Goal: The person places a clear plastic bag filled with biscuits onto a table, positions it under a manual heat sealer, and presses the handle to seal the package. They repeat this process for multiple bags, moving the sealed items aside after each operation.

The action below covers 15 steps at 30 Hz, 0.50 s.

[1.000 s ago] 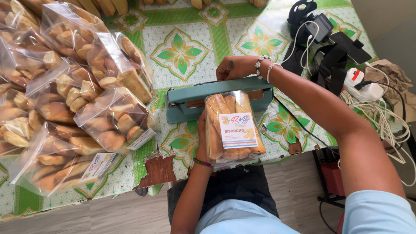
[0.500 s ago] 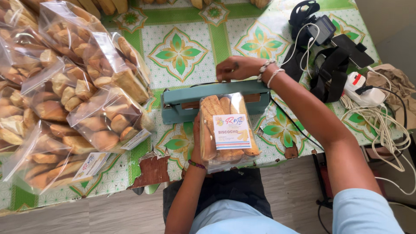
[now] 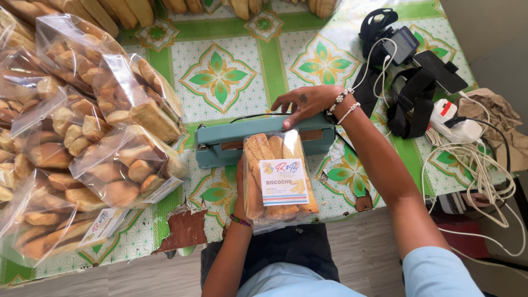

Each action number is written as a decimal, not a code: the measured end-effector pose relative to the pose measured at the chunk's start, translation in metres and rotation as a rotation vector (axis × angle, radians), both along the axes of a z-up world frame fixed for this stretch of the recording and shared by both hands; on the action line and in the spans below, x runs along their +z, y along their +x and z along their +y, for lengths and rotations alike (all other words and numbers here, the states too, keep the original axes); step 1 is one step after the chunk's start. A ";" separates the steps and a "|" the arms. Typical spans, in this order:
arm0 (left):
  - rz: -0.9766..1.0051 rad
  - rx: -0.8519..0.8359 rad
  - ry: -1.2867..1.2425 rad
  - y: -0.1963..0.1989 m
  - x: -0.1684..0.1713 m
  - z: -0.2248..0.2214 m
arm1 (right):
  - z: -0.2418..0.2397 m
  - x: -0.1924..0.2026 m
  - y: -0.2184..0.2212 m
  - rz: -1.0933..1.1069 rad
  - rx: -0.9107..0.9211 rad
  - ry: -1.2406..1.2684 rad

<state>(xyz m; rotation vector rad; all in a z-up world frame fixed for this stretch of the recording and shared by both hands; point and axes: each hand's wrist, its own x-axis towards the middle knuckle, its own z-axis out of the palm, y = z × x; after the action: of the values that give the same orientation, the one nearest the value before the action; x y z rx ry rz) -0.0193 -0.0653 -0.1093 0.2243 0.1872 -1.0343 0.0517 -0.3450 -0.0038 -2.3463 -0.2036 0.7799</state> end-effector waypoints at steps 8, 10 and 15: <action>-0.186 0.206 0.181 -0.001 -0.045 0.001 | 0.003 0.004 -0.002 -0.291 -0.236 -0.007; -0.224 0.216 0.209 -0.002 -0.053 0.001 | 0.002 0.002 -0.003 -0.264 -0.252 -0.161; -0.168 0.213 0.200 0.000 -0.052 0.002 | 0.004 0.001 -0.003 -0.081 -0.139 -0.412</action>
<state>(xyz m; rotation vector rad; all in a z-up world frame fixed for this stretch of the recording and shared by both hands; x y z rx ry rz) -0.0196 -0.0629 -0.1616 0.4613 0.1589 -0.7810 0.0490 -0.3407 -0.0032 -2.7457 0.0968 0.7105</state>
